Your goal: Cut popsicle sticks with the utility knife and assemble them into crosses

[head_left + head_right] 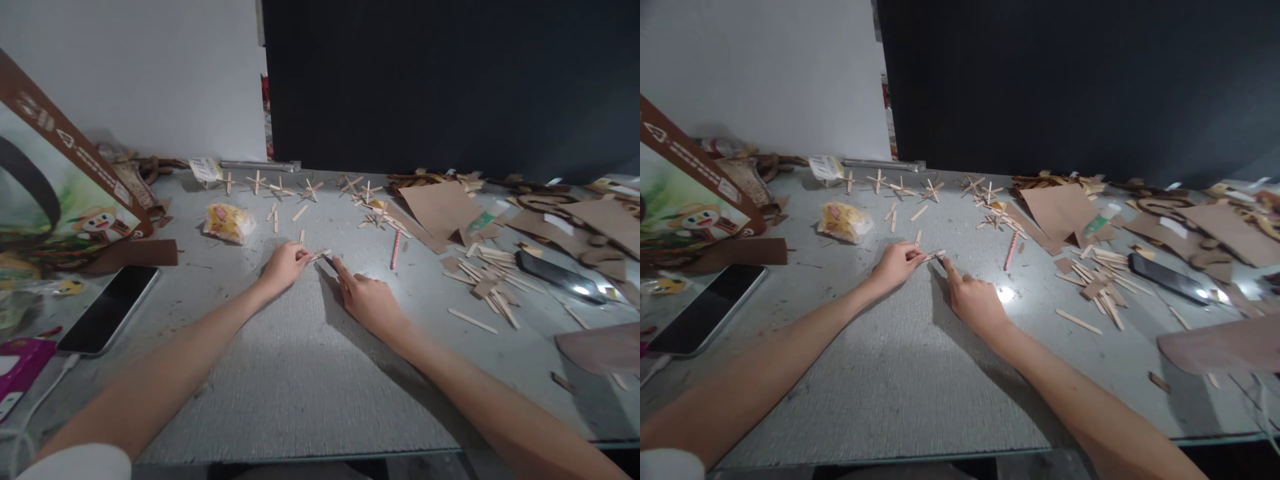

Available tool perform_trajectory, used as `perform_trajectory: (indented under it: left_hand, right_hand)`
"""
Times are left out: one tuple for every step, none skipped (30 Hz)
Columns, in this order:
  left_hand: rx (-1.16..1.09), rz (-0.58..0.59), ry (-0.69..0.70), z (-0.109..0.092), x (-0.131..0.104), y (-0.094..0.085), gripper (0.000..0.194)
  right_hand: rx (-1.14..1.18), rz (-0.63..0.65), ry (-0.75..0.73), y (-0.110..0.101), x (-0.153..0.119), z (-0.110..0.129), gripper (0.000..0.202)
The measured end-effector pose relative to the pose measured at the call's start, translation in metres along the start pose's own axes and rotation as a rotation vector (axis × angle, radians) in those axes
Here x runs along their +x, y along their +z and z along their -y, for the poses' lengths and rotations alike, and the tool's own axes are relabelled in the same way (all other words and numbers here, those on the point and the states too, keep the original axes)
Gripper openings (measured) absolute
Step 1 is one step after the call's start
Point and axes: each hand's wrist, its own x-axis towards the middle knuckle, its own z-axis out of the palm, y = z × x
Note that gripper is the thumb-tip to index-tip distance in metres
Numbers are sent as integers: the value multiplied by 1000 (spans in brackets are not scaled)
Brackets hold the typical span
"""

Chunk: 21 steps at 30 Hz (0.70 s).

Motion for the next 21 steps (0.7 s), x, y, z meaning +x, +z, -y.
perform_trajectory:
  left_hand:
    - [1,5,-2,0,0,0,10]
    - [6,8,-2,0,0,-1,10]
    - [10,9,0,0,-1,-1,10]
    - [14,9,4,0,-1,0,10]
    - [15,8,9,1,-1,0,10]
    - [13,5,12,1,-1,1,10]
    - [5,-1,14,2,-1,1,11]
    - [-13,-9,13,3,-1,1,11]
    - [-42,-18,9,3,-1,2,12]
    - [-82,-28,0,4,-1,2,13]
    - [-129,-37,-13,5,-1,1,15]
    - [-178,-44,-30,6,-1,1,16]
    - [-223,-49,-47,7,-1,0,17]
    - [-264,-58,-62,7,-1,0,18]
    - [-301,-68,-73,8,0,-1,19]
    - [-341,-77,-79,9,0,-1,21]
    - [-385,-83,-83,10,0,-1,24]
    - [-436,-83,-86,11,0,-2,26]
    - [-491,-75,-89,11,0,-2,27]
    - [-543,-62,-93,11,0,-2,29]
    - [-590,-52,-100,11,0,-2,29]
  right_hand:
    - [4,-5,2,1,1,-1,61]
    - [8,-11,0,2,1,-2,61]
    - [14,-19,-7,3,2,-3,61]
    - [21,-32,-13,5,2,-4,60]
    - [29,-49,-19,6,2,-5,60]
    - [40,-68,-23,8,2,-5,59]
    - [56,-94,-26,10,2,-6,59]
    - [78,-124,-28,12,2,-8,58]
    - [108,-164,-27,14,2,-9,58]
    - [149,-210,-25,16,2,-11,57]
    - [200,-263,-27,18,2,-12,56]
    - [259,-317,-30,20,2,-14,56]
    - [319,-371,-37,21,3,-17,55]
    - [375,-421,-47,22,4,-19,53]
    - [419,-465,-59,23,5,-22,52]
    - [449,-499,-72,24,6,-24,50]
    - [464,-524,-82,25,7,-27,49]
    - [470,-539,-93,25,9,-29,48]
    - [471,-542,-105,25,10,-31,48]
    - [470,-536,-117,24,11,-33,48]
    - [471,-522,-131,24,12,-35,49]
